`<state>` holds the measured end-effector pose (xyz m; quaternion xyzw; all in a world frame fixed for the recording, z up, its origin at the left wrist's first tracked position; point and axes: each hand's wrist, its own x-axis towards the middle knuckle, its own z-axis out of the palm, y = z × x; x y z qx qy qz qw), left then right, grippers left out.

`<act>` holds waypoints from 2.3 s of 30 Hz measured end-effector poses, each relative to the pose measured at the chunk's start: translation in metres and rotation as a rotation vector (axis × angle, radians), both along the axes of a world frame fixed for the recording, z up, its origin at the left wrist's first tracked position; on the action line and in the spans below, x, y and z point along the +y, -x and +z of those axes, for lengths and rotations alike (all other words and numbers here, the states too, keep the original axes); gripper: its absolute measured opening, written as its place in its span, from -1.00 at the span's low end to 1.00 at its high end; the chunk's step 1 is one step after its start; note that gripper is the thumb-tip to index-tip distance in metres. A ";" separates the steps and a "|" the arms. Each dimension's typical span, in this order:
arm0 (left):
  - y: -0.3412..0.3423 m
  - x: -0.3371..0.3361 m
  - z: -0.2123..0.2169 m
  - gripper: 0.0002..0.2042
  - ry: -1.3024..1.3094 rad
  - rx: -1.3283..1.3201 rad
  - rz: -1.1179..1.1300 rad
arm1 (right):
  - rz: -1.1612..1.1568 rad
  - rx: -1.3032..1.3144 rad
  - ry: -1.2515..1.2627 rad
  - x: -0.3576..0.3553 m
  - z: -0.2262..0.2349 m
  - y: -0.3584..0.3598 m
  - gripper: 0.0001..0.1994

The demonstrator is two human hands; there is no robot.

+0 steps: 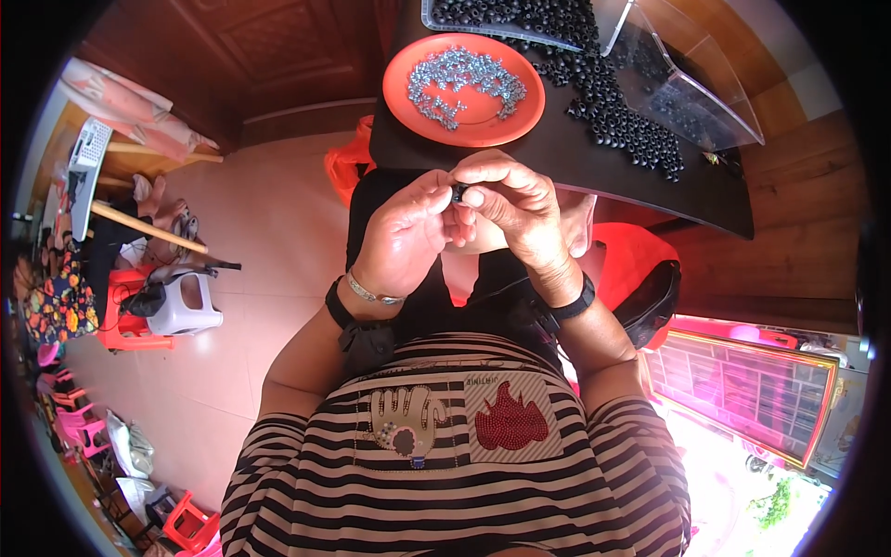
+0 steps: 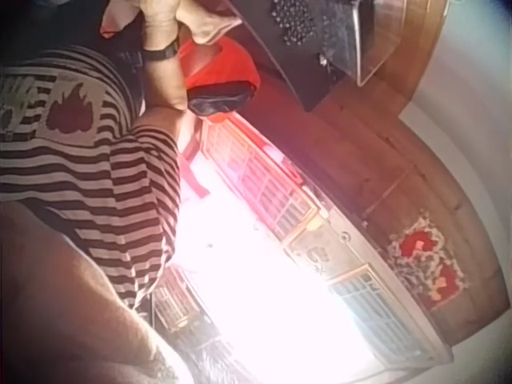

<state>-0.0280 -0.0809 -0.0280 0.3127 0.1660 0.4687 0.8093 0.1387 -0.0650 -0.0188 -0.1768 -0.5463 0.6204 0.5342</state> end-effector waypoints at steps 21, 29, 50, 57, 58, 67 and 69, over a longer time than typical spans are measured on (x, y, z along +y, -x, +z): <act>-0.008 -0.004 0.002 -0.68 0.017 -0.006 0.011 | -0.490 -0.419 -0.427 -0.013 -0.008 0.008 -0.66; -0.009 -0.003 0.006 -0.68 0.002 0.003 0.018 | -0.604 -0.477 -0.545 -0.013 -0.006 0.013 -0.68; -0.001 0.003 0.004 -0.68 0.061 0.034 0.049 | -0.812 -0.759 -0.685 0.026 0.059 -0.039 -0.78; 0.013 0.001 -0.003 -0.73 0.088 0.047 0.038 | -1.572 -1.240 -0.929 0.115 0.149 -0.167 -0.68; 0.013 0.001 -0.004 -0.73 0.100 0.056 0.054 | -1.680 -1.362 -0.897 0.126 0.149 -0.176 -0.65; 0.019 0.003 -0.007 -0.74 0.136 0.084 0.095 | -0.900 -1.365 -0.597 0.160 0.088 -0.113 -0.84; 0.020 0.002 -0.008 -0.74 0.141 0.090 0.087 | -0.776 -1.485 -0.525 0.186 0.069 -0.103 -0.82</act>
